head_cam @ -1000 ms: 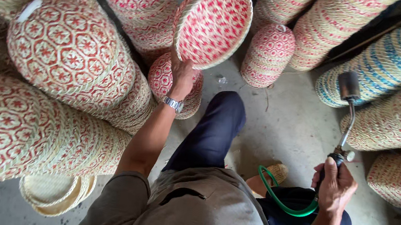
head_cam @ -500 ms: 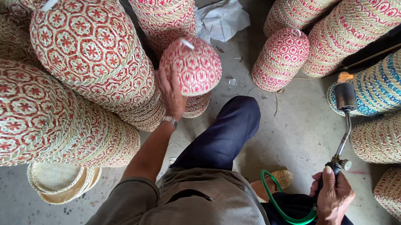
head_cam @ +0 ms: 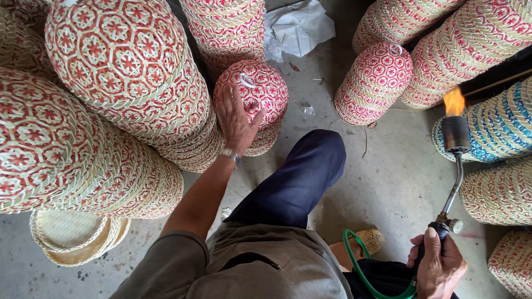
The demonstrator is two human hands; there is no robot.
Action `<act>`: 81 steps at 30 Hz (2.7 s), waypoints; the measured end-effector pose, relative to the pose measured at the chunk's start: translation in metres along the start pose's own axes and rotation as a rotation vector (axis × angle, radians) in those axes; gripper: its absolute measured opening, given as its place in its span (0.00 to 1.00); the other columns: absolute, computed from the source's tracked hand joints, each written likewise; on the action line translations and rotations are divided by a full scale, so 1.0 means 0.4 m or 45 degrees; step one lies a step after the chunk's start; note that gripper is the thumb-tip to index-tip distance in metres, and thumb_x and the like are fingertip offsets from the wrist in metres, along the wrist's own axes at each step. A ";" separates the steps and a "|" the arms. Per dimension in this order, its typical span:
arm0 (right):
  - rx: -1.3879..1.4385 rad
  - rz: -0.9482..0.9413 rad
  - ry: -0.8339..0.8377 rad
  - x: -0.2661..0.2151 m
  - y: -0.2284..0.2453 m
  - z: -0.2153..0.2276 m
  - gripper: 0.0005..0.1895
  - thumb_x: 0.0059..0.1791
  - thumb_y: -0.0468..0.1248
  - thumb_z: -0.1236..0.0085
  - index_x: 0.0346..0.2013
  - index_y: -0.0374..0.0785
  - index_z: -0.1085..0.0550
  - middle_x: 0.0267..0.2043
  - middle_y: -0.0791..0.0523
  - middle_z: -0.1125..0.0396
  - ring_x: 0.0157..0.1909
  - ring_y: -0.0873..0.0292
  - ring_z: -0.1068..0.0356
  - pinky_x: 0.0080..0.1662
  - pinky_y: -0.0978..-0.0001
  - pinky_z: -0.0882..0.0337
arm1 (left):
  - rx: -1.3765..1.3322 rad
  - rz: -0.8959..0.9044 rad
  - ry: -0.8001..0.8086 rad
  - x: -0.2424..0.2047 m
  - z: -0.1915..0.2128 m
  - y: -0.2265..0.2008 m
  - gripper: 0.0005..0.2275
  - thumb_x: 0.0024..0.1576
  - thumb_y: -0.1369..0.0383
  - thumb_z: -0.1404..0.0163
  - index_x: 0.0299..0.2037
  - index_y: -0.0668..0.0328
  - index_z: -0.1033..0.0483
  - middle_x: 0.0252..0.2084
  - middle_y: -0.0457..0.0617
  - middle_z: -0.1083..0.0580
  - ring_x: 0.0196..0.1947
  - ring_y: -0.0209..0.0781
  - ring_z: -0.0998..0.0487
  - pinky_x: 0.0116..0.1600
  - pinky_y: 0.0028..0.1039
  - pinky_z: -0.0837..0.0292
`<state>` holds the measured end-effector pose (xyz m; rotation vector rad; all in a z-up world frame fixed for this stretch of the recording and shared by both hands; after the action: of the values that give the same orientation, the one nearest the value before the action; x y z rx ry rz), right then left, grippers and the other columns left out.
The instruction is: The person uses a handheld blowtorch to apply heat to the surface of woven baskets. They rotate each basket to treat different areas, then place it down and pick up another basket to repeat the process.
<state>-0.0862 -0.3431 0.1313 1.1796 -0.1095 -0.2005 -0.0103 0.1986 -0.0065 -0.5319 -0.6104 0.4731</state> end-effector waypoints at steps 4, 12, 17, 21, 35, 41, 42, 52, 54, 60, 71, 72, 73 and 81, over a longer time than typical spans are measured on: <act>0.040 0.014 -0.021 0.005 0.003 0.016 0.18 0.61 0.40 0.49 0.33 0.29 0.27 0.22 0.54 0.36 0.22 0.64 0.39 0.25 0.70 0.38 | -0.015 0.089 0.145 0.087 -0.036 0.032 0.56 0.44 0.46 0.34 0.76 0.60 0.61 0.75 0.71 0.52 0.75 0.70 0.55 0.75 0.55 0.60; 0.233 -0.030 -0.176 0.021 -0.067 0.095 0.19 0.61 0.41 0.50 0.32 0.29 0.28 0.23 0.54 0.37 0.22 0.64 0.40 0.26 0.72 0.40 | 0.016 -0.181 0.009 0.029 -0.017 0.045 0.56 0.49 0.47 0.32 0.77 0.67 0.60 0.76 0.73 0.52 0.76 0.72 0.55 0.77 0.57 0.61; 0.350 -0.024 -0.250 0.019 -0.119 0.140 0.17 0.60 0.40 0.47 0.33 0.29 0.28 0.25 0.55 0.36 0.22 0.65 0.39 0.26 0.73 0.39 | 0.081 -0.185 0.008 0.027 0.025 -0.025 0.53 0.52 0.49 0.34 0.77 0.67 0.61 0.77 0.71 0.55 0.77 0.71 0.57 0.76 0.61 0.61; 0.379 -0.043 -0.278 0.024 -0.158 0.157 0.16 0.58 0.40 0.45 0.33 0.29 0.28 0.27 0.55 0.34 0.22 0.66 0.38 0.26 0.73 0.38 | 0.020 -0.282 0.015 -0.006 0.034 -0.149 0.47 0.58 0.56 0.38 0.79 0.65 0.61 0.78 0.72 0.59 0.78 0.73 0.60 0.77 0.63 0.61; 0.282 -0.289 -0.172 0.250 -0.292 0.128 0.16 0.55 0.40 0.44 0.29 0.30 0.27 0.19 0.55 0.36 0.18 0.64 0.39 0.22 0.71 0.39 | -0.270 -0.802 0.676 0.149 -0.607 -0.560 0.25 0.60 0.63 0.44 0.65 0.64 0.35 0.61 0.61 0.28 0.64 0.59 0.31 0.68 0.41 0.35; 0.261 -0.421 -0.189 0.329 -0.333 0.113 0.16 0.54 0.40 0.44 0.30 0.28 0.27 0.20 0.54 0.35 0.18 0.63 0.39 0.22 0.70 0.39 | -0.195 -0.962 0.774 0.251 -1.038 -0.563 0.31 0.58 0.62 0.43 0.69 0.67 0.39 0.64 0.67 0.32 0.65 0.63 0.34 0.71 0.44 0.42; 0.267 -0.451 -0.196 0.338 -0.338 0.110 0.15 0.54 0.40 0.44 0.31 0.28 0.27 0.20 0.54 0.35 0.18 0.64 0.39 0.22 0.70 0.39 | -0.193 -1.028 0.729 0.268 -1.087 -0.574 0.32 0.59 0.61 0.43 0.70 0.68 0.40 0.66 0.69 0.34 0.67 0.64 0.35 0.72 0.46 0.43; 0.121 -0.732 -0.203 0.346 -0.383 0.088 0.14 0.51 0.39 0.42 0.33 0.27 0.25 0.18 0.52 0.35 0.17 0.62 0.40 0.22 0.69 0.39 | 0.076 -0.905 0.799 0.445 -1.365 -0.695 0.35 0.59 0.59 0.44 0.74 0.62 0.46 0.76 0.63 0.45 0.75 0.63 0.47 0.76 0.48 0.51; 0.140 -0.748 -0.204 0.346 -0.394 0.085 0.14 0.51 0.39 0.41 0.32 0.26 0.25 0.18 0.53 0.35 0.18 0.63 0.39 0.21 0.69 0.39 | 0.158 -0.953 0.850 0.461 -1.385 -0.714 0.36 0.59 0.57 0.45 0.75 0.63 0.46 0.76 0.62 0.45 0.75 0.63 0.49 0.76 0.49 0.51; 0.118 -0.774 -0.194 0.351 -0.399 0.082 0.15 0.50 0.39 0.41 0.31 0.26 0.25 0.17 0.53 0.36 0.17 0.63 0.39 0.21 0.69 0.38 | 0.377 -0.932 1.136 0.470 -1.408 -0.739 0.45 0.47 0.54 0.38 0.72 0.65 0.47 0.70 0.70 0.45 0.70 0.70 0.48 0.70 0.49 0.52; 0.075 -0.824 -0.210 0.367 -0.343 0.075 0.15 0.50 0.41 0.40 0.32 0.28 0.24 0.18 0.53 0.34 0.18 0.62 0.38 0.22 0.68 0.37 | 0.239 -1.600 0.620 0.112 -0.988 -0.753 0.23 0.52 0.76 0.45 0.60 0.75 0.30 0.47 0.57 0.28 0.48 0.48 0.30 0.63 0.46 0.33; 0.069 -0.815 -0.210 0.368 -0.339 0.078 0.15 0.50 0.41 0.40 0.32 0.28 0.24 0.18 0.53 0.34 0.18 0.62 0.37 0.22 0.68 0.37 | 0.158 -1.662 0.625 0.056 -0.944 -0.749 0.22 0.51 0.78 0.46 0.58 0.72 0.29 0.44 0.53 0.28 0.49 0.46 0.29 0.66 0.52 0.35; 0.084 -0.779 -0.201 0.369 -0.333 0.075 0.15 0.50 0.41 0.40 0.32 0.28 0.24 0.19 0.53 0.34 0.18 0.62 0.37 0.22 0.68 0.37 | 0.076 -1.725 0.632 0.001 -0.903 -0.745 0.21 0.49 0.79 0.47 0.55 0.69 0.27 0.42 0.49 0.28 0.50 0.43 0.28 0.70 0.57 0.37; 0.190 -0.592 -0.168 0.359 -0.326 0.074 0.14 0.51 0.41 0.40 0.32 0.30 0.26 0.20 0.55 0.35 0.19 0.64 0.37 0.23 0.70 0.37 | 0.032 -2.072 0.922 -0.302 -0.761 -0.738 0.08 0.51 0.69 0.51 0.39 0.60 0.24 0.41 0.53 0.29 0.49 0.50 0.30 0.58 0.44 0.32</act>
<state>0.0356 -0.4484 0.0189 1.3281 0.0375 -0.6893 0.1732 -0.1929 -0.0929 -0.0309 -0.1755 -1.2099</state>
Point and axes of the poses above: each hand's wrist, its own x-axis towards the middle knuckle, its own z-axis out of the back of the hand, y = z × x, the point moved 9 cm from there along x, towards the middle knuckle
